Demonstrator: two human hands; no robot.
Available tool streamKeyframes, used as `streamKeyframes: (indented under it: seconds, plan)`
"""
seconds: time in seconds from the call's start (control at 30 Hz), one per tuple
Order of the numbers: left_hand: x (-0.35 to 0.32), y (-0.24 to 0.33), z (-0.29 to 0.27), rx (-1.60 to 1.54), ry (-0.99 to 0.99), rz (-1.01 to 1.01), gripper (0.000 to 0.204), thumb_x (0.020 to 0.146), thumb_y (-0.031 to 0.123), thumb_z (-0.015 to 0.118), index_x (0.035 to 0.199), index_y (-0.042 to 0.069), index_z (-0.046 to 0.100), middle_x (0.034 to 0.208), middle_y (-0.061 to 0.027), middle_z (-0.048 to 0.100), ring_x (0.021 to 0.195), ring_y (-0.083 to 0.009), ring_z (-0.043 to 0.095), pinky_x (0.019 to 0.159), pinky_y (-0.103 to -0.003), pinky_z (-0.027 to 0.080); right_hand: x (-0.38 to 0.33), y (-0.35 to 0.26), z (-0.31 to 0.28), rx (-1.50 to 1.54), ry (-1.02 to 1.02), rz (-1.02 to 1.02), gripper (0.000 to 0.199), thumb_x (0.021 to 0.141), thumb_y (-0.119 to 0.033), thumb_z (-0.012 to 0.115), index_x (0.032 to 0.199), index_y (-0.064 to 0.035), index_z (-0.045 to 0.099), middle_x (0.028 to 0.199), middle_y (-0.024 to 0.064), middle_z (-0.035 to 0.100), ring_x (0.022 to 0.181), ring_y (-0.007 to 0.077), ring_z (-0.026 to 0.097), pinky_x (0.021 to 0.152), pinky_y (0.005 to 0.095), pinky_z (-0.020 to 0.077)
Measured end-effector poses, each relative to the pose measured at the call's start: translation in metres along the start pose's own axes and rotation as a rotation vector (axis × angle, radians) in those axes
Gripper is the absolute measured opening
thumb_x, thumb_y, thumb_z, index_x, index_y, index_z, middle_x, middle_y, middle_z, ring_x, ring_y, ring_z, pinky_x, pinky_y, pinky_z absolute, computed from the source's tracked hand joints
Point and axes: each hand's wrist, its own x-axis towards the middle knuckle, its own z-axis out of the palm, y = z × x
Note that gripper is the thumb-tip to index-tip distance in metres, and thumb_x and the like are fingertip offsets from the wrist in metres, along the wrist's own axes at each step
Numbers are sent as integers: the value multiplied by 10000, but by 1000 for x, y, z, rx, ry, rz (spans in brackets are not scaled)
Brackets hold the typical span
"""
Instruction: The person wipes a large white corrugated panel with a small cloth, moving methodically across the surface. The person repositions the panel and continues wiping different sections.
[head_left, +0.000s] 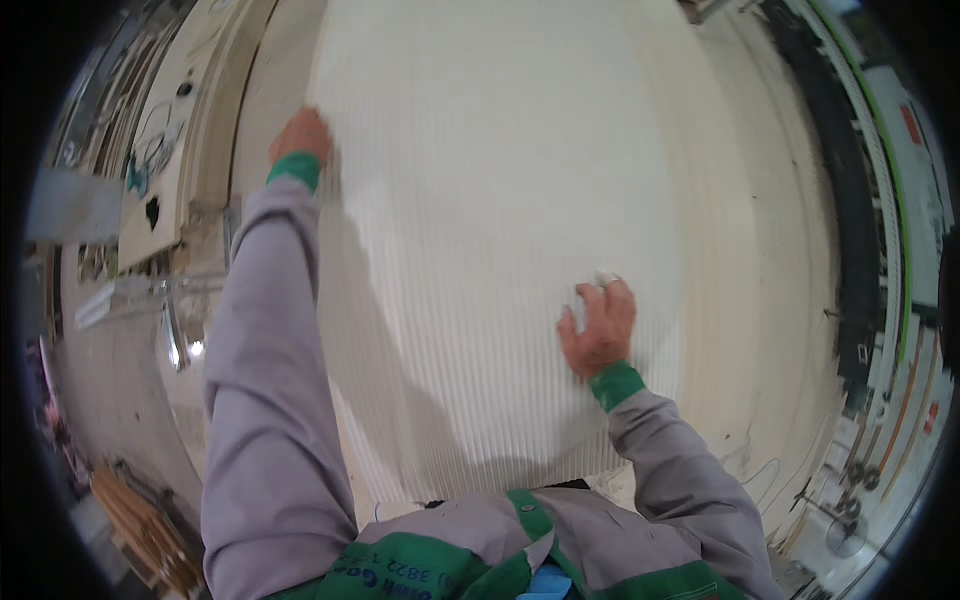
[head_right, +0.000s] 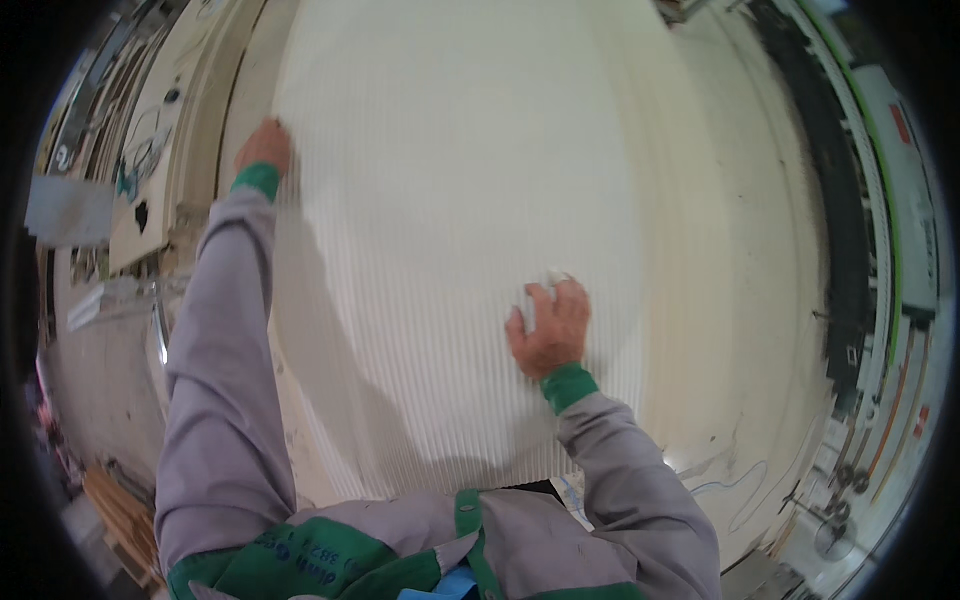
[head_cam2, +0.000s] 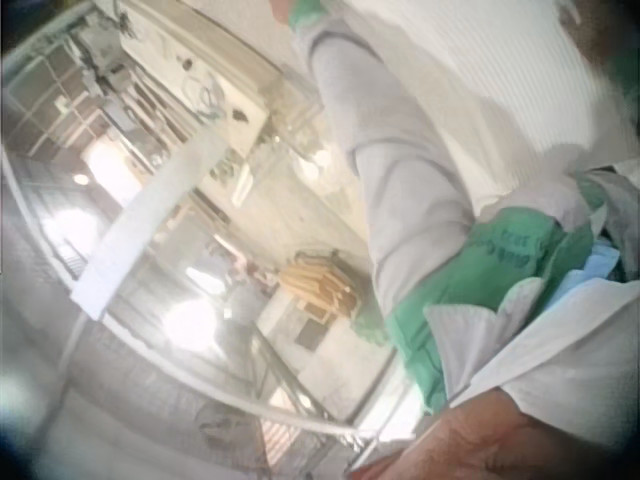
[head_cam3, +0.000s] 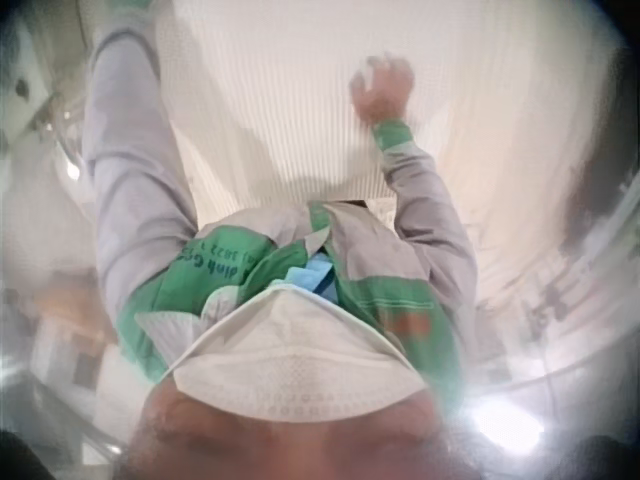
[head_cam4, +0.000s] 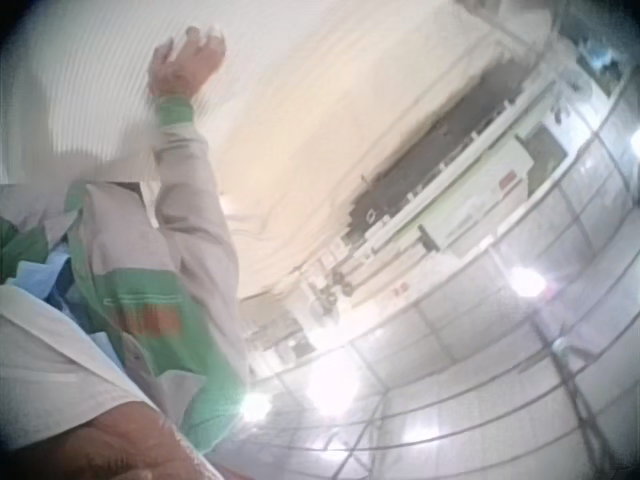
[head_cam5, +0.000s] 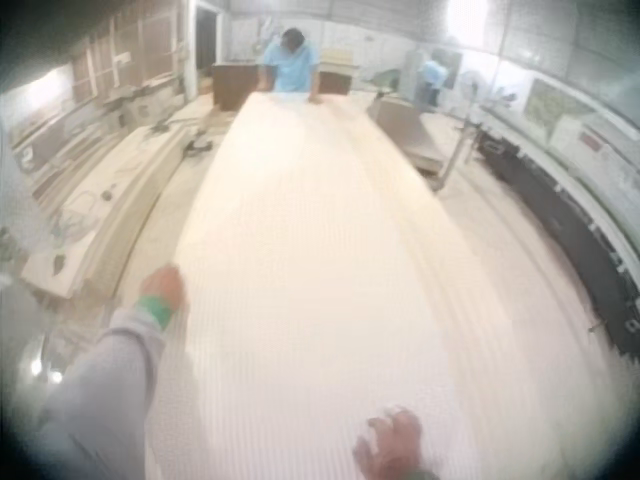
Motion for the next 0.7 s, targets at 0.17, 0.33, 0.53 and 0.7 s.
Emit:
streamKeyframes:
  seconds: [0.17,0.33,0.53,0.7]
  plan:
    - [-132,27,4,-672,87,-377,290,1045,355,492,1068,87,603,1127,-194,691,1044,-438,653,869,-554,528,-6,5,-2,16,25,-12,428,857,-274,692,1208,-40,619,1287,247,519,1285,464,459,1124,598,350]
    - [-350,70,17,-748,215,-338,269,1049,310,513,1035,49,575,997,-210,658,892,-449,656,764,-563,529,-10,4,-6,20,3,-19,405,905,-276,654,1229,-36,609,1292,254,528,1298,450,454,1141,573,337]
    - [-610,120,8,-754,28,-409,259,1053,299,503,1033,49,568,991,-201,662,890,-433,667,761,-549,531,-45,1,-20,146,65,-20,392,911,-289,662,1203,-33,611,1260,229,564,1278,411,482,1124,540,360]
    - [-769,172,19,-769,-349,-536,301,1036,362,511,1040,77,607,995,-186,698,921,-425,679,800,-577,509,-152,-5,-45,306,217,-173,255,888,-250,675,1072,-76,653,1080,177,601,1095,404,555,963,537,432]
